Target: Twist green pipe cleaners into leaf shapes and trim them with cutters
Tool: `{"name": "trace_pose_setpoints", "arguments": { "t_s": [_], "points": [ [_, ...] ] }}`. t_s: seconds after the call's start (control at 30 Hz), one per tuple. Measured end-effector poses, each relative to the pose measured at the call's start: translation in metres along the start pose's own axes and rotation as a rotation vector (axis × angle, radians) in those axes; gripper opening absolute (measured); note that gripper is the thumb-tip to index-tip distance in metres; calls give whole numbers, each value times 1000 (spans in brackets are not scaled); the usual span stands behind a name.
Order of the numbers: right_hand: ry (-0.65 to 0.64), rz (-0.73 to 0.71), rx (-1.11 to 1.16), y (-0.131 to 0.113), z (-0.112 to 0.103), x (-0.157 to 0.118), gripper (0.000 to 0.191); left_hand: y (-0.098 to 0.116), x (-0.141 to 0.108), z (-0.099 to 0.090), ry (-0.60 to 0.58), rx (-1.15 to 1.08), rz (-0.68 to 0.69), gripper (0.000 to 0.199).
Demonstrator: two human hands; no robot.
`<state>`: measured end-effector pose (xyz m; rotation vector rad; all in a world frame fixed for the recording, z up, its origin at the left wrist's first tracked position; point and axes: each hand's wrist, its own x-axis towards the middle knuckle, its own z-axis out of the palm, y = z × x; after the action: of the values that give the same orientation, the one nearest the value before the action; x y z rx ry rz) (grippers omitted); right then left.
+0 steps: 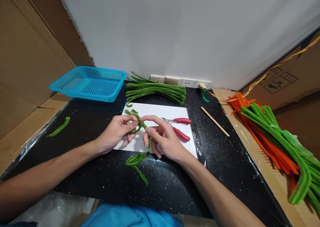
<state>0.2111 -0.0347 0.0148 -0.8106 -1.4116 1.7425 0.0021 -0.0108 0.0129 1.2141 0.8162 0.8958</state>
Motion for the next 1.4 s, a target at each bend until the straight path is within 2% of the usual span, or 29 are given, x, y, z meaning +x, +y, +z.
{"name": "trace_pose_setpoints", "arguments": {
  "t_s": [0.1, 0.23, 0.33, 0.4, 0.47, 0.53, 0.67, 0.8, 0.9, 1.0, 1.1, 1.2, 1.27, 1.33, 1.4],
  "points": [
    [-33, 13, 82, 3, -1, 1, 32, 3, -1, 0, 33, -78, -52, 43],
    [-36, -16, 135, 8, 0, 4, 17, 2, -1, -3, -25, -51, -92, 47],
    [38, -70, 74, 10, 1, 7, 21, 0, -1, -4, -39, -65, -151, 45],
    [105, -101, 4, 10, 1, 8, 21, -1, 0, -5, -25, -51, -139, 39],
    [155, -128, -58, 8, 1, 8, 19, -2, 0, -6, -9, 50, -15, 36],
    [181, -155, -108, 6, 1, 8, 17, -4, -1, -7, 9, 246, 182, 34],
    [177, -171, -169, 2, -2, 7, 17, -6, -3, -9, 54, 604, 501, 18],
    [162, -151, -38, 2, -5, 7, 15, -7, -3, -11, -23, 734, 612, 7],
    [128, -124, 88, 3, -7, 7, 15, -8, -2, -12, -113, 757, 660, 7],
    [73, -76, 187, 2, -6, 7, 14, -10, -2, -13, -125, 777, 685, 13],
    [43, -54, 193, 1, -3, 6, 15, -9, -3, -13, -103, 735, 589, 17],
    [47, -77, 116, 0, -1, 5, 17, -9, -3, -11, -113, 533, 370, 25],
    [51, -92, 55, -2, 0, 4, 29, -8, -2, -9, -129, 368, 220, 25],
    [62, -101, -80, -3, 0, 2, 36, -8, 1, -7, -115, 240, 103, 28],
    [77, -115, -291, -5, -1, -1, 29, -7, 3, -7, -107, 151, 23, 35]
  ]
}}
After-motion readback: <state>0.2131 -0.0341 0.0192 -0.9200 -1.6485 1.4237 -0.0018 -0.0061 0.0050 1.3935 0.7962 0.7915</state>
